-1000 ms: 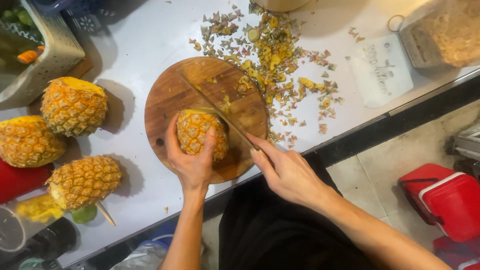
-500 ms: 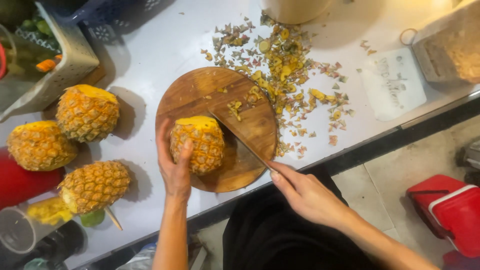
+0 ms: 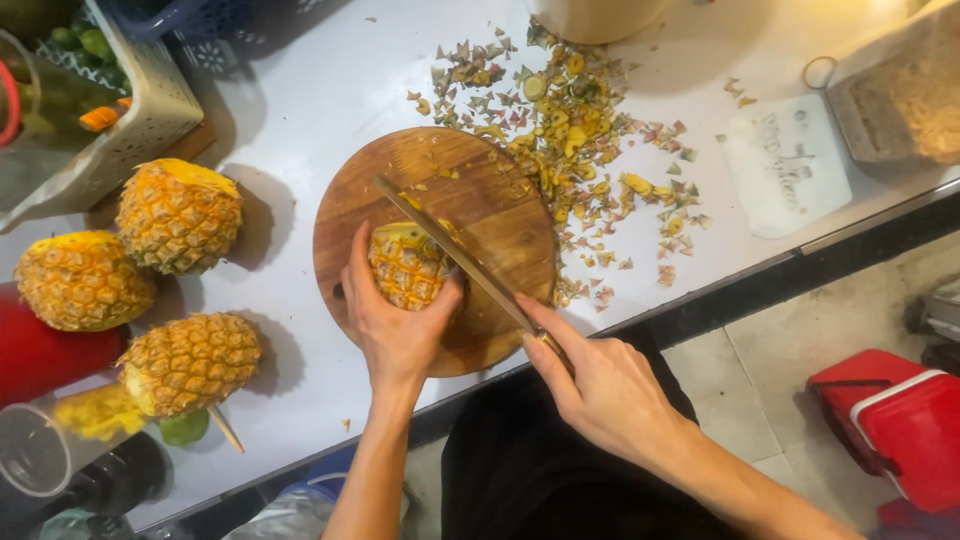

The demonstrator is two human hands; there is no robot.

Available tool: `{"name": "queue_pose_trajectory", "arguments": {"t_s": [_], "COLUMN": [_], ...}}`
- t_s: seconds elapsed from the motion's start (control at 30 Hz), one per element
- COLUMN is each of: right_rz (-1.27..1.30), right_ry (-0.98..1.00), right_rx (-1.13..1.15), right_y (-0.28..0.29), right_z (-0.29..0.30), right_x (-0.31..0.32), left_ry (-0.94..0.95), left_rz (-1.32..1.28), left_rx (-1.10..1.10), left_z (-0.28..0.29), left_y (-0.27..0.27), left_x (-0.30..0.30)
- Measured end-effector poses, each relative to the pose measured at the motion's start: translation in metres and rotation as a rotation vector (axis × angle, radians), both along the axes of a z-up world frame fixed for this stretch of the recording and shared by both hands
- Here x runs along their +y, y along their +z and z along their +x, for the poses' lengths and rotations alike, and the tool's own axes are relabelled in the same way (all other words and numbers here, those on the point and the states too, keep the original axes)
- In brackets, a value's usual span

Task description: Peeling and carving the eyes out of pineapples using a knife on a wooden cutting board

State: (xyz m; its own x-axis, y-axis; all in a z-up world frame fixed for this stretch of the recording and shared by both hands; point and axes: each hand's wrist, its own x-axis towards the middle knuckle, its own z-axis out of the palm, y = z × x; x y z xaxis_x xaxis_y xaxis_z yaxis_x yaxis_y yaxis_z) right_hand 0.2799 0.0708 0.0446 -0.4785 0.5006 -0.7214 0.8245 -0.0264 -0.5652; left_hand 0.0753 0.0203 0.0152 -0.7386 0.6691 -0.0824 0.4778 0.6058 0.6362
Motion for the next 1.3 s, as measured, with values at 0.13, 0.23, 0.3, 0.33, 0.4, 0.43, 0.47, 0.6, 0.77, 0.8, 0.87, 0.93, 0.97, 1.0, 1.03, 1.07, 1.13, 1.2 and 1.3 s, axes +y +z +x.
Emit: {"name": "queue_pose_trajectory", "arguments": {"t_s": [0.13, 0.23, 0.3, 0.33, 0.4, 0.43, 0.47, 0.6, 0.77, 0.8, 0.87, 0.93, 0.97, 1.0, 1.03, 1.07, 1.13, 1.2, 1.3], "right_rz": [-0.039, -0.016, 0.037, 0.032, 0.022, -0.024, -0.07, -0.019, -0.037, -0.042, -0.001, -0.046, -0.098, -0.089, -0.097, -0.106, -0.101, -0.071, -0.146], "right_ry": [0.019, 0.0, -0.013, -0.002, 0.003, 0.011, 0.018, 0.054, 0.017, 0.015, 0.008, 0.011, 0.019, 0.023, 0.016, 0.009, 0.006, -0.011, 0.01], "right_rx": [-0.081, -0.024, 0.068, 0.095, 0.133, 0.08, 0.027, -0.018, 0.192, 0.182, 0.24, 0.146, 0.051, 0.058, 0.077, 0.095, 0.138, 0.2, 0.159], "right_y": [0.004, -0.01, -0.016, -0.015, -0.012, -0.013, -0.014, -0.009, -0.008, -0.009, -0.009, -0.004, -0.003, -0.004, -0.003, -0.003, -0.017, -0.022, -0.011], "right_z": [0.01, -0.007, -0.016, -0.016, -0.008, 0.005, 0.017, 0.015, -0.022, -0.024, -0.033, -0.013, -0.003, -0.01, -0.015, -0.019, -0.035, -0.042, -0.027], "right_x": [-0.008, 0.0, 0.006, 0.008, 0.0, -0.006, -0.012, -0.01, 0.013, 0.015, 0.018, 0.004, -0.002, 0.005, 0.007, 0.008, 0.015, 0.019, 0.017], "left_ry": [0.008, -0.003, -0.018, -0.041, -0.07, -0.052, -0.035, -0.054, -0.058, -0.057, -0.07, -0.065, -0.053, -0.051, -0.046, -0.041, -0.053, -0.087, -0.071], "left_rz": [0.021, 0.035, 0.051, 0.084, 0.112, 0.111, 0.11, 0.115, 0.157, 0.152, 0.177, 0.185, 0.186, 0.195, 0.187, 0.179, 0.177, 0.195, 0.192], "left_rx": [0.008, 0.019, 0.029, 0.011, 0.004, -0.089, -0.181, -0.202, -0.282, -0.292, -0.287, -0.292, -0.297, -0.289, -0.306, -0.323, -0.353, -0.367, -0.428], "left_z": [-0.002, 0.0, -0.002, -0.005, -0.016, -0.019, -0.022, -0.024, -0.03, -0.031, -0.036, -0.035, -0.034, -0.038, -0.04, -0.04, -0.036, -0.041, -0.065], "left_y": [-0.001, -0.001, -0.006, -0.01, -0.009, -0.008, -0.007, -0.01, -0.013, -0.017, -0.021, -0.018, -0.017, -0.02, -0.023, -0.026, -0.019, -0.016, -0.021], "left_x": [-0.003, -0.003, -0.007, -0.009, -0.016, -0.015, -0.015, -0.021, -0.023, -0.024, -0.027, -0.024, -0.023, -0.021, -0.024, -0.026, -0.03, -0.028, -0.038]}}
